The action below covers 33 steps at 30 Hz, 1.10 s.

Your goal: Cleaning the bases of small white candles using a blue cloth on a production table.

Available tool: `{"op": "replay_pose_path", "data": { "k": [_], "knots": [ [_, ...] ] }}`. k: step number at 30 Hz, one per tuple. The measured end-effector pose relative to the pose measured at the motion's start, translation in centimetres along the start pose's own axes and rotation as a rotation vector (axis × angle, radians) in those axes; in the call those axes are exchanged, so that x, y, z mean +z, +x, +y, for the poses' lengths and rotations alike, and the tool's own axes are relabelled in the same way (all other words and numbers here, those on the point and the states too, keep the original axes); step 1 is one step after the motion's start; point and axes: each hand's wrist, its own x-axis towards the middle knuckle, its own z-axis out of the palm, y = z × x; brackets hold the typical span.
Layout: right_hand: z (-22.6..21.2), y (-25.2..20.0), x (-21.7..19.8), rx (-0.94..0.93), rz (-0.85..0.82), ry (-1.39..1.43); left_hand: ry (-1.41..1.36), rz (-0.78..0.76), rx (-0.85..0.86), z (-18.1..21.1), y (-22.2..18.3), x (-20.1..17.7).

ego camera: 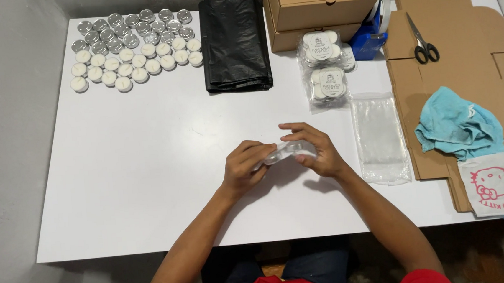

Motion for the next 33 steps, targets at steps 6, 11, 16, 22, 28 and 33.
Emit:
{"op": "replay_pose_path", "data": {
  "k": [6, 11, 16, 22, 28, 33],
  "knots": [
    [4.1, -1.5, 2.3, 0.326, 0.15, 0.392, -0.433, -0.057, -0.734, 0.9, 0.3, -0.5],
    [-2.2, 0.5, 2.8, 0.554, 0.248, 0.464, -0.536, -0.069, -1.036, 0.5, 0.6, -0.1],
    [-0.5, 0.2, 2.0, 0.581, 0.243, 0.512, -0.529, -0.056, -1.072, -1.1, -0.7, 0.3],
    [0.7, 0.1, 1.8, 0.566, 0.313, 0.433, -0.574, -0.067, -1.165, -0.7, 0.0, 0.1],
    [-2.1, 1.8, -4.6, 0.509, 0.492, 0.214, -0.616, 0.034, -1.16, 1.1, 2.0, -1.6],
    [0.1, 3.6, -10.2, 0.512, 0.569, -0.225, -0.559, -0.013, -1.124, 0.2, 1.0, -1.1]
  ]
}}
